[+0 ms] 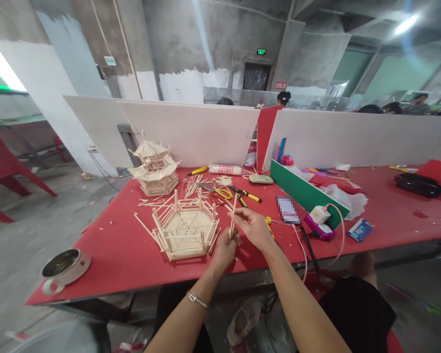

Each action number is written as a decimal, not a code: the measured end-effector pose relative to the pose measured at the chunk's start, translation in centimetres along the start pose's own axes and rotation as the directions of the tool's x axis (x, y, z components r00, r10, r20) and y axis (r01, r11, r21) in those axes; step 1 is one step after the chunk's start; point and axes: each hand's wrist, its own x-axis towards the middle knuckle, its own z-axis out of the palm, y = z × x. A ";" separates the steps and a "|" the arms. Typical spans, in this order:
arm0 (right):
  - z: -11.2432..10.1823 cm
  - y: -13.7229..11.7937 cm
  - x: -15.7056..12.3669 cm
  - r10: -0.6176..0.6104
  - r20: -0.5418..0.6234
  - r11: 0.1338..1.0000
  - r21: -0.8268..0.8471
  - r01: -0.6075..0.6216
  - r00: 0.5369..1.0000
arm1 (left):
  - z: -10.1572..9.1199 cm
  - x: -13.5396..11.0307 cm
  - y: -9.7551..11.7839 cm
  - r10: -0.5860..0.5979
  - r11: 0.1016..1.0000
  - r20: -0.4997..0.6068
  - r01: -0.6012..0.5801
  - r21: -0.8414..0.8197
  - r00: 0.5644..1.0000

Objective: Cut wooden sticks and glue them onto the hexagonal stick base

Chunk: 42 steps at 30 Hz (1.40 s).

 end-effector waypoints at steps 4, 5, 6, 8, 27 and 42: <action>-0.7 -1.7 0.5 -0.048 -0.022 0.998 0.042 0.049 0.999 | -0.2 -0.1 0.0 -0.006 1.000 -0.009 0.006 0.022 1.000; -1.1 -2.3 0.6 -0.059 -0.040 0.995 0.073 0.061 0.997 | -0.2 -0.1 -0.1 -0.009 1.000 -0.009 0.009 0.023 1.000; -1.4 -2.9 0.7 -0.074 -0.079 0.991 0.107 0.082 0.994 | -0.2 -0.1 -0.1 -0.012 1.000 -0.009 0.012 0.023 1.000; -2.4 -3.9 1.3 -0.122 -0.223 0.976 0.149 0.157 0.967 | -0.3 -0.1 -0.2 -0.020 1.000 -0.005 0.020 0.021 1.000; 0.1 1.9 0.4 0.140 0.108 0.990 -0.025 -0.139 0.984 | -0.3 0.1 -0.1 -0.025 1.000 0.046 0.026 -0.012 0.999; -2.7 0.2 3.0 0.235 -0.270 0.928 0.347 -0.133 0.934 | 0.3 0.3 -0.2 -0.094 0.995 -0.124 0.089 -0.045 0.988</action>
